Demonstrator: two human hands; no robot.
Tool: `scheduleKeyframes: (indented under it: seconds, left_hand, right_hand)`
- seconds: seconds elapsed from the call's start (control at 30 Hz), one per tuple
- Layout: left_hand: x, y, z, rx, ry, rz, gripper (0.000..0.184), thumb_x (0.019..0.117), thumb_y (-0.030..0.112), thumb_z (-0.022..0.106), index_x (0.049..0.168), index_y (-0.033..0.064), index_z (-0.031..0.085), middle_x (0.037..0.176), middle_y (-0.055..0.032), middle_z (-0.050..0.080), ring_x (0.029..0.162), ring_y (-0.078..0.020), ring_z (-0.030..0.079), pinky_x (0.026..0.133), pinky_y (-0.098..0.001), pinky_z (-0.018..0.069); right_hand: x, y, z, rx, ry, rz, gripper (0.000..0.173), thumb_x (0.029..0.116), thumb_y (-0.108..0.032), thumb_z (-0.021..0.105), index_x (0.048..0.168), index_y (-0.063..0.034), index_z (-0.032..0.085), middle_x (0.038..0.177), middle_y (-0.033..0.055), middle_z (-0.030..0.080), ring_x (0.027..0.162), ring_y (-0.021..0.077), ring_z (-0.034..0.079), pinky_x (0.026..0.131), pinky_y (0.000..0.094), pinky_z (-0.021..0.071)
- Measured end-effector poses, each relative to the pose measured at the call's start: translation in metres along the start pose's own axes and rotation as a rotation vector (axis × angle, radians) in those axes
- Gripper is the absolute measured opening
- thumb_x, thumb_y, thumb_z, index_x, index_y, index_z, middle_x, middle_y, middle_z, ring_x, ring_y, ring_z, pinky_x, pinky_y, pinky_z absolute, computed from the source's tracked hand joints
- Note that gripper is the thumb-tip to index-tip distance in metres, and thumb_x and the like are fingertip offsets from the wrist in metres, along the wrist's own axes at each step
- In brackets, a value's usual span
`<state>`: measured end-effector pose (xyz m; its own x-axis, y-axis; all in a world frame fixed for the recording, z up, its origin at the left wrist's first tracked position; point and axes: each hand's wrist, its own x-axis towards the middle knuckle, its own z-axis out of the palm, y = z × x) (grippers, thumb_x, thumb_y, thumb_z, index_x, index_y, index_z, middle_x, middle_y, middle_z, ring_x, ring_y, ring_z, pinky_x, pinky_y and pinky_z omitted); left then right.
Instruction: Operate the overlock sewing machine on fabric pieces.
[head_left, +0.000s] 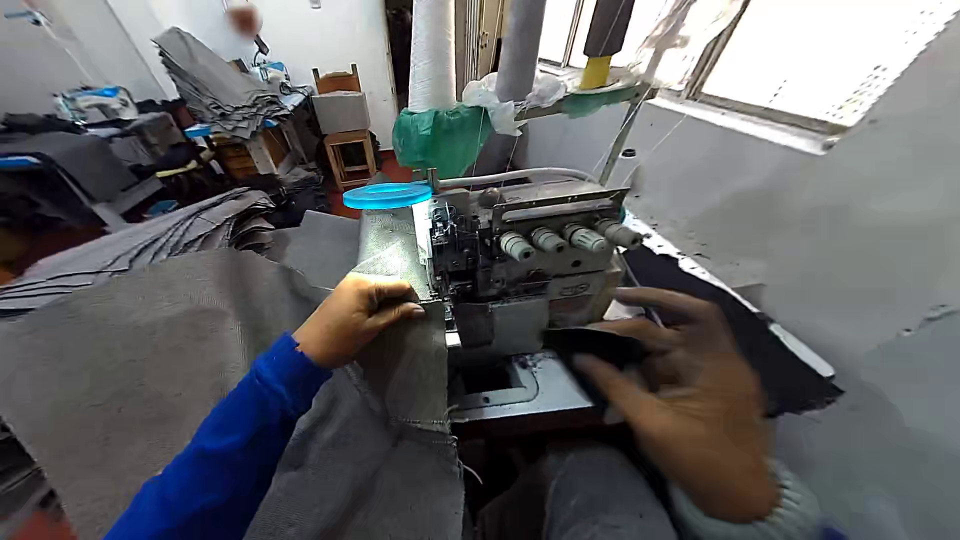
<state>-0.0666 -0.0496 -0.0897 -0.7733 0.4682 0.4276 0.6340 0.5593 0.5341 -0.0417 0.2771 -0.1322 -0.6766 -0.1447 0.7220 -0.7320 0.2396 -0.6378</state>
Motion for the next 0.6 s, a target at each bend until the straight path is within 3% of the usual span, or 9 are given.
scheduleKeyframes:
  seconds: [0.13,0.23,0.3,0.4,0.43,0.5,0.53,0.6]
  left_hand:
    - [-0.019,0.029,0.006,0.085,0.126,0.072,0.015,0.0917,0.026,0.073,0.084,0.0137,0.077,0.080,0.0089,0.064,0.080,0.0007,0.060,0.072,-0.0160,0.0509]
    - [-0.028,0.035,0.015,0.031,0.177,0.037,0.013,0.0900,0.026,0.076,0.086,0.0148,0.073,0.106,0.0045,0.072,0.102,-0.0057,0.069,0.088,-0.0228,0.0591]
    - [-0.031,0.033,0.016,-0.027,0.206,0.006,0.007,0.0895,0.018,0.076,0.088,0.0118,0.071,0.097,0.0039,0.075,0.087,-0.0046,0.072,0.079,-0.0213,0.0609]
    - [-0.032,0.033,0.013,-0.030,0.224,-0.038,0.005,0.0895,0.013,0.075,0.089,0.0100,0.070,0.080,0.0058,0.072,0.068,0.0002,0.067,0.065,-0.0162,0.0572]
    - [-0.030,0.032,0.012,-0.013,0.235,-0.050,0.005,0.0885,0.012,0.075,0.090,0.0098,0.071,0.079,0.0060,0.072,0.067,0.0003,0.066,0.064,-0.0163,0.0574]
    - [-0.026,0.026,0.015,0.056,0.270,-0.070,0.011,0.0859,0.011,0.077,0.093,0.0100,0.070,0.078,0.0067,0.072,0.066,0.0001,0.066,0.062,-0.0175,0.0575]
    - [-0.023,0.020,0.020,0.110,0.290,-0.077,0.016,0.0845,0.011,0.079,0.097,0.0097,0.069,0.079,0.0065,0.072,0.066,-0.0004,0.067,0.062,-0.0187,0.0576]
    - [-0.023,0.004,0.038,0.248,0.318,-0.067,0.022,0.0842,0.013,0.079,0.104,0.0080,0.072,0.090,0.0030,0.074,0.082,-0.0064,0.071,0.076,-0.0268,0.0614]
  right_hand:
    - [-0.011,-0.009,0.097,0.204,0.086,0.170,0.028,0.0949,-0.005,0.065,0.123,-0.0046,0.062,0.094,0.0000,0.075,0.085,0.0072,0.073,0.076,0.0294,0.0631]
    - [-0.009,-0.025,0.127,0.313,0.076,0.220,0.017,0.0933,0.001,0.059,0.110,0.0004,0.062,0.088,0.0021,0.074,0.082,0.0057,0.072,0.074,0.0255,0.0614]
    - [-0.005,-0.032,0.132,0.370,0.091,0.268,0.010,0.0922,0.001,0.060,0.101,-0.0020,0.057,0.082,0.0011,0.071,0.076,0.0037,0.070,0.069,0.0218,0.0592]
    - [-0.005,-0.030,0.135,0.486,0.112,0.304,0.007,0.0927,-0.001,0.062,0.092,-0.0050,0.056,0.074,-0.0018,0.064,0.068,0.0020,0.063,0.062,0.0191,0.0540]
    - [-0.008,-0.027,0.136,0.514,0.091,0.303,0.005,0.0956,-0.006,0.062,0.092,-0.0041,0.059,0.074,-0.0024,0.064,0.067,0.0012,0.062,0.060,0.0193,0.0533]
    - [-0.026,-0.021,0.138,0.493,-0.049,0.311,0.031,0.1004,-0.030,0.062,0.100,0.0004,0.069,0.080,-0.0008,0.068,0.072,0.0013,0.064,0.065,0.0229,0.0553]
    - [-0.040,-0.019,0.141,0.475,-0.144,0.342,0.037,0.0972,-0.037,0.067,0.099,-0.0006,0.072,0.083,-0.0004,0.072,0.077,0.0013,0.069,0.070,0.0248,0.0596]
    - [-0.067,-0.017,0.151,0.466,-0.316,0.470,0.028,0.0887,-0.029,0.075,0.087,-0.0013,0.073,0.076,0.0021,0.072,0.073,0.0040,0.070,0.068,0.0281,0.0596]
